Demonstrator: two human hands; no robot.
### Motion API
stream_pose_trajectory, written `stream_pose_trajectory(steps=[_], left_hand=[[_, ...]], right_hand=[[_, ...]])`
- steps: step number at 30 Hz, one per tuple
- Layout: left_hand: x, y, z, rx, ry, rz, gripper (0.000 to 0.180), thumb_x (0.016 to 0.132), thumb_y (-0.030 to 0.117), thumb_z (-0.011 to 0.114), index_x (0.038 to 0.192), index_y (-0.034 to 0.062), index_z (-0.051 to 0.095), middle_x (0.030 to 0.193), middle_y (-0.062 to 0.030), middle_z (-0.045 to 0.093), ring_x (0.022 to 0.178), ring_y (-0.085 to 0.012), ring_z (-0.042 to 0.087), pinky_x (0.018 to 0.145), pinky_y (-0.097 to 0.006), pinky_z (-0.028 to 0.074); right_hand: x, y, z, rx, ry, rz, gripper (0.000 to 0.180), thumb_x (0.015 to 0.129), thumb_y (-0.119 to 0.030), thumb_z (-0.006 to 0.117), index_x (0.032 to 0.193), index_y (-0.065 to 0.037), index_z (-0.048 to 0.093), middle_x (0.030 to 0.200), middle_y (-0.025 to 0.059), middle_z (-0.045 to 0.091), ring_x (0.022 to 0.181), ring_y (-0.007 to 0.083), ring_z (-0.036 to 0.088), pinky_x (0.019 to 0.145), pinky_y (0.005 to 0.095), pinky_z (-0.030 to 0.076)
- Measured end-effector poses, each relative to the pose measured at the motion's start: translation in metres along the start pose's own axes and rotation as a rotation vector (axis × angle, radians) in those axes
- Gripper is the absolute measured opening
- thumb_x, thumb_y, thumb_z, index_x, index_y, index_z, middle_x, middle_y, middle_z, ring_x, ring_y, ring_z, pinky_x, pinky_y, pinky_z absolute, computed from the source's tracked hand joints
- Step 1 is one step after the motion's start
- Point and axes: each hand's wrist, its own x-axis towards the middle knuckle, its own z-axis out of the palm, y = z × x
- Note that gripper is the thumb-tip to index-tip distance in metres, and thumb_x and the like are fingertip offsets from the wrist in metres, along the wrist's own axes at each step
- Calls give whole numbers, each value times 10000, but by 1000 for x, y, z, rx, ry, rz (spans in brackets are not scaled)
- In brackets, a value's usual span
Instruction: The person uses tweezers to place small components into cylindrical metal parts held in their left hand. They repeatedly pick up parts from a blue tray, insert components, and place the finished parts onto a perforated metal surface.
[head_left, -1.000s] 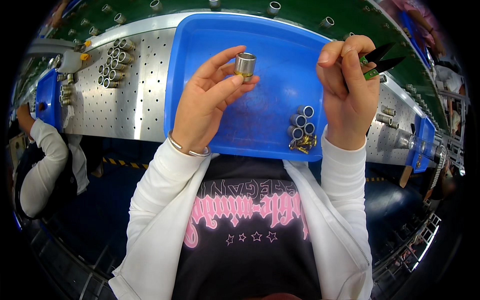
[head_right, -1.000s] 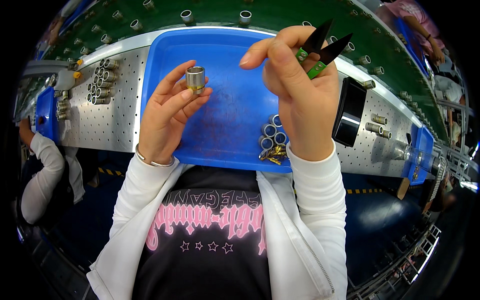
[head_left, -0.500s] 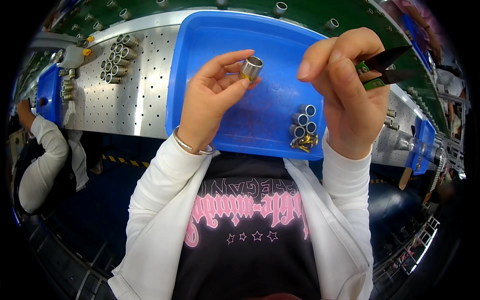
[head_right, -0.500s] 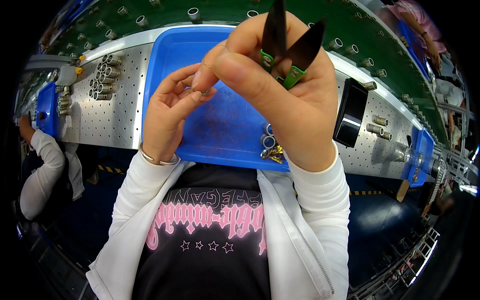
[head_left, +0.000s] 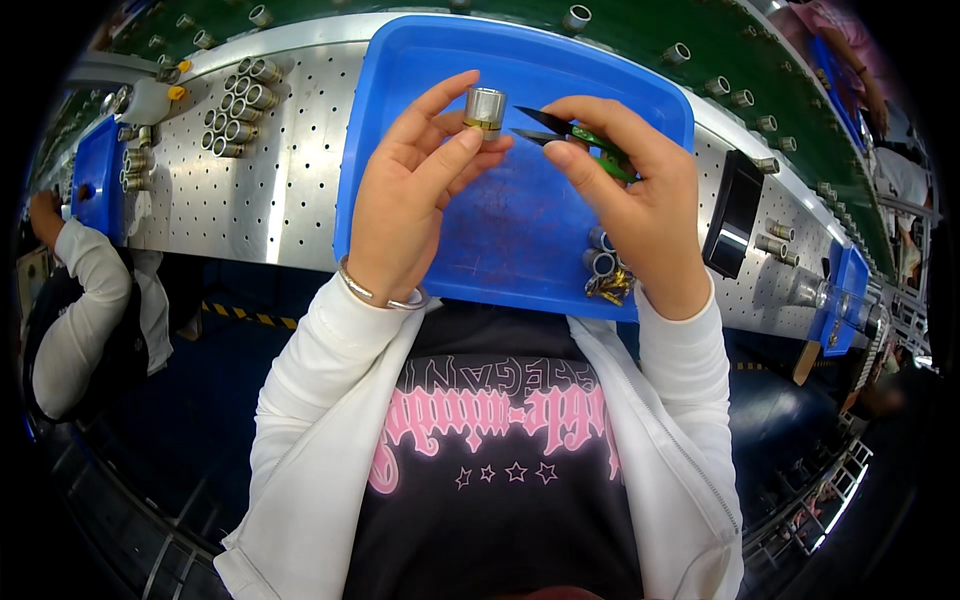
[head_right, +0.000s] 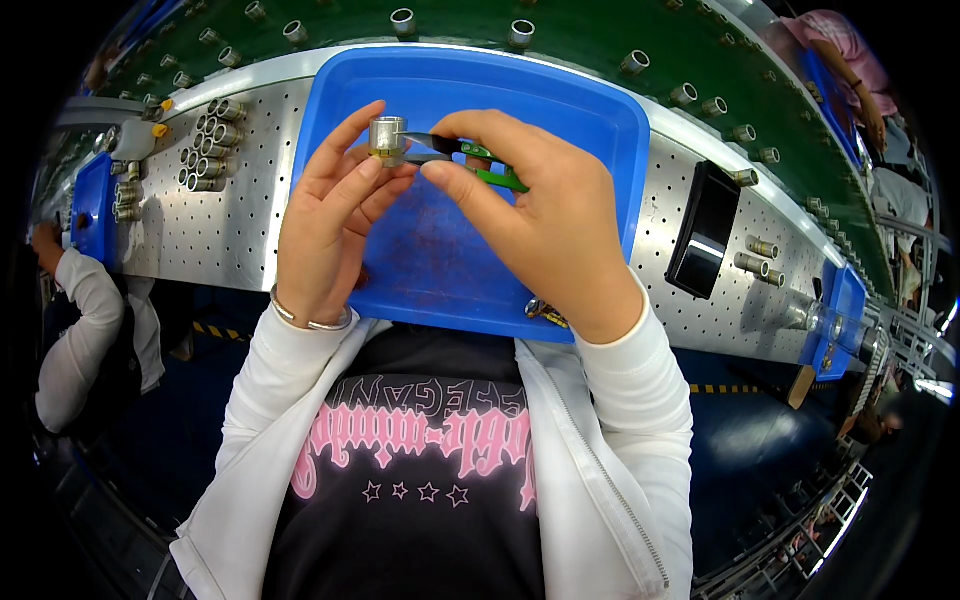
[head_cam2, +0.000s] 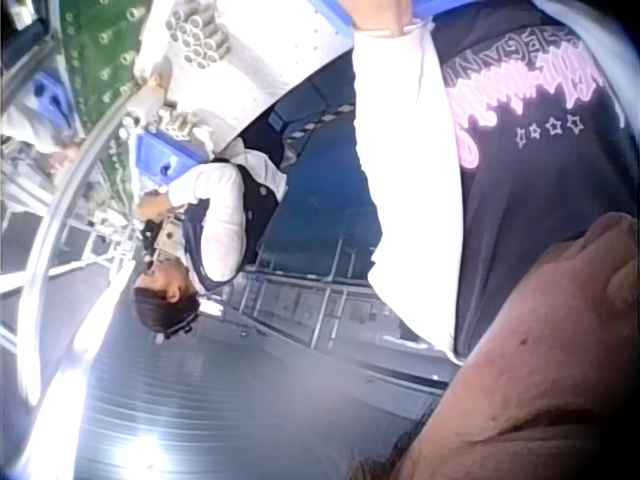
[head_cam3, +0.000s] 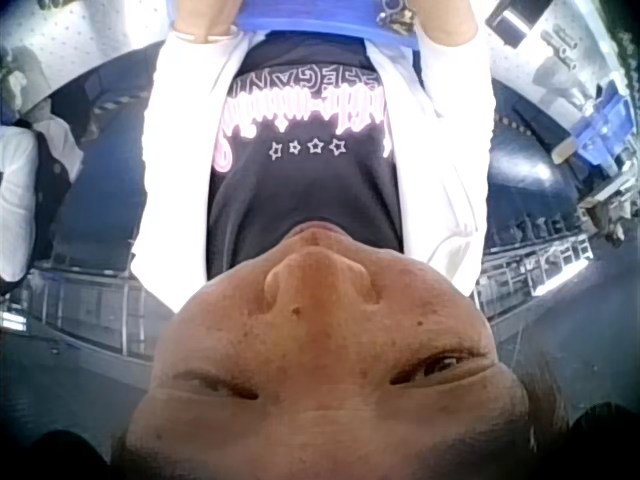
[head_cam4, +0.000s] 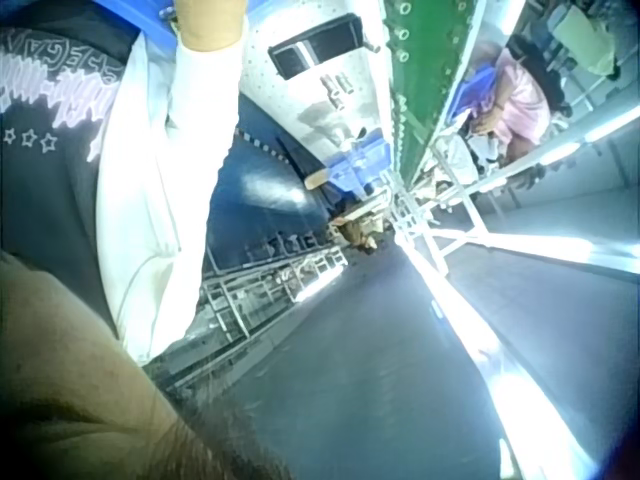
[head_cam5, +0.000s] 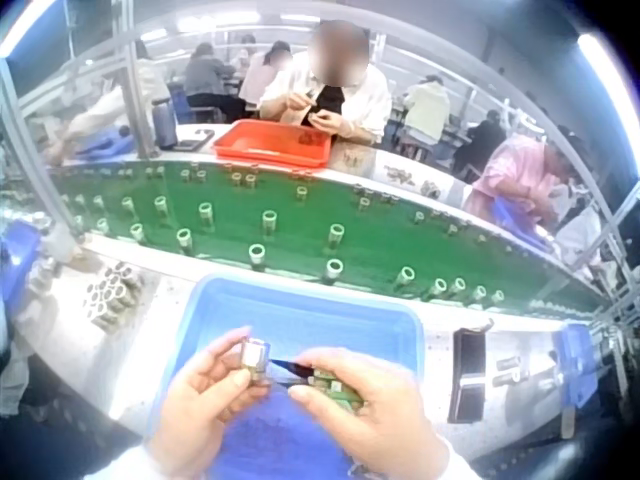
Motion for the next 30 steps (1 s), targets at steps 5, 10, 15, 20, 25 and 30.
stream_pose_trajectory(steps=[5, 10, 15, 20, 25, 30], left_hand=[[-3, 2, 2, 36, -4, 29, 403, 884, 91, 565, 1271, 34, 466, 1074, -105, 575, 983, -194, 593, 875, -288, 471], [-4, 3, 4, 50, -13, 46, 413, 867, 81, 592, 1258, 24, 474, 1079, -110, 573, 978, -195, 589, 876, -297, 470], [-5, 2, 5, 42, -20, 57, 415, 854, 70, 609, 1247, 20, 481, 1077, -113, 574, 976, -190, 587, 878, -303, 472], [-6, 2, 6, 59, -27, 61, 414, 854, 71, 610, 1245, 20, 482, 1076, -114, 576, 971, -185, 590, 877, -304, 474], [-6, 2, 7, 61, -23, 62, 412, 857, 74, 606, 1247, 22, 482, 1077, -115, 577, 964, -185, 596, 875, -300, 473], [-6, 7, 7, 12, -24, 4, 419, 868, 79, 585, 1266, 26, 465, 1077, -113, 577, 971, -191, 598, 880, -285, 469]], right_hand=[[-1, 10, 7, -155, 70, -194, 186, 759, -191, 695, 892, -62, 677, 795, 95, 672, 660, 221, 642, 579, 270, 486], [-2, 7, 5, -159, 58, -159, 150, 765, -180, 688, 857, -62, 683, 748, 92, 665, 620, 220, 635, 536, 270, 471], [-3, 5, 4, -150, 48, -133, 141, 766, -174, 686, 847, -59, 686, 741, 93, 665, 615, 218, 635, 527, 268, 468], [-4, 6, 4, -147, 60, -152, 125, 768, -164, 682, 837, -61, 689, 731, 90, 665, 606, 213, 635, 521, 264, 467], [-3, 5, 3, -164, 53, -158, 123, 768, -162, 682, 838, -61, 690, 733, 88, 667, 607, 209, 636, 522, 261, 467], [-4, 4, 5, -50, 83, -57, 166, 760, -185, 698, 865, -58, 675, 756, 83, 666, 624, 216, 636, 536, 256, 469]])
